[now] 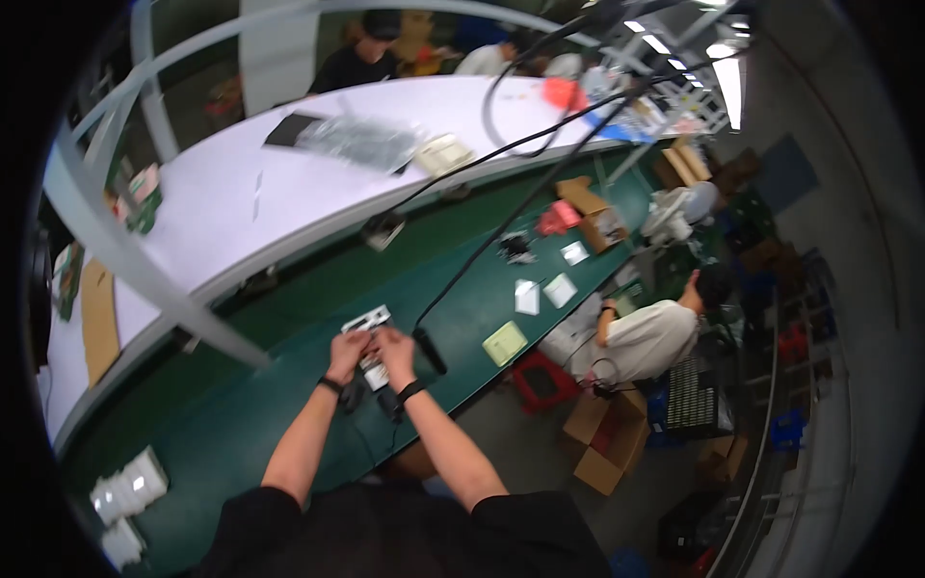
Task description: Inspecting, testing, and sorting electronic modules and cables at a factory workstation.
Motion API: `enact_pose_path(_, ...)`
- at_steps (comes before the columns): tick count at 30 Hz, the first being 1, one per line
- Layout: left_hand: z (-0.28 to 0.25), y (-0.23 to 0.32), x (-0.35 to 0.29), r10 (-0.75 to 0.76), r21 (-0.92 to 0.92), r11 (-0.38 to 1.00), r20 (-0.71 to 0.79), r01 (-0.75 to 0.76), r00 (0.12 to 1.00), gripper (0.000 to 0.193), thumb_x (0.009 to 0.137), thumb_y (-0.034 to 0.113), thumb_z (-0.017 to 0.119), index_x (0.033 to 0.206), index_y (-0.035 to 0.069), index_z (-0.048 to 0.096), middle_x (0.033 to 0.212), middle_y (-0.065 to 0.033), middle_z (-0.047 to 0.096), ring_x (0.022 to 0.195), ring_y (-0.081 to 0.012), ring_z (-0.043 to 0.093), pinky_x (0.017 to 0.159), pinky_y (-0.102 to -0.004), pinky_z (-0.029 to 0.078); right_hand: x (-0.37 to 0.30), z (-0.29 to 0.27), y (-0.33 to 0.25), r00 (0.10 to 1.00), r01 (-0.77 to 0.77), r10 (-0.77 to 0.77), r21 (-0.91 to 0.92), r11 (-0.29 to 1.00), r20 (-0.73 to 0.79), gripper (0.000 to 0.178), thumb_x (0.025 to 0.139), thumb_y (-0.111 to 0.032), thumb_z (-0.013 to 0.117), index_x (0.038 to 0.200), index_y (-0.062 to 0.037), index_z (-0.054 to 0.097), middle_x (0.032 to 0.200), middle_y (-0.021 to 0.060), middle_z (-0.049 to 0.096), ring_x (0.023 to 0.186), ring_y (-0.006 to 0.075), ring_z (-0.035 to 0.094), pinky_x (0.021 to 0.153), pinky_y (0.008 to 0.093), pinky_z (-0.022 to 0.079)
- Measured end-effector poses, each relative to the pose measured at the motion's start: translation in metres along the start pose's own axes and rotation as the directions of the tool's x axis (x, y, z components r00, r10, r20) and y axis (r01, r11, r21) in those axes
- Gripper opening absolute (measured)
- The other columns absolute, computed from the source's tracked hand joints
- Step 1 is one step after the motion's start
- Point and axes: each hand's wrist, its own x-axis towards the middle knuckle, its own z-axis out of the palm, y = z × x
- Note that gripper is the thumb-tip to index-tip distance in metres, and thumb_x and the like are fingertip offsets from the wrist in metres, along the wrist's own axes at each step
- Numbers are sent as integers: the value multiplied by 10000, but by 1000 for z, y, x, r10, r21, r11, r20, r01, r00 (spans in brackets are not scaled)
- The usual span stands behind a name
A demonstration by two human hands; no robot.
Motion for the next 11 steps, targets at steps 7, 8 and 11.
enact_pose_path(7, 21, 33, -5, 403, 517, 767, 74, -380, 912, 234, 942, 173, 703, 1119, 31, 760, 954, -123, 768, 761, -186, 732, 701, -354, 593, 13, -46, -11, 972, -224, 203, 207, 952, 115, 203, 1011, -265, 657, 1009, -62, 649, 856, 28, 666, 746, 125, 652, 620, 286, 545)
enact_pose_path(8, 26, 44, -13, 249, 406, 880, 50, -248, 967, 255, 941, 162, 713, 1163, 41, 750, 1019, -125, 764, 800, -198, 737, 716, -347, 600, 13, -51, -10, 966, -243, 220, 186, 952, 139, 209, 1011, -266, 658, 1019, -58, 645, 868, 28, 665, 756, 123, 652, 622, 287, 546)
enact_pose_path(11, 12, 38, -18, 104, 217, 965, 197, -147, 975, 363, 935, 154, 718, 1293, 95, 702, 1140, -122, 752, 910, -291, 750, 738, -325, 615, 1, -54, -1, 948, -286, 258, 138, 948, 188, 222, 1011, -269, 659, 1040, -50, 638, 892, 27, 665, 777, 121, 654, 626, 290, 550)
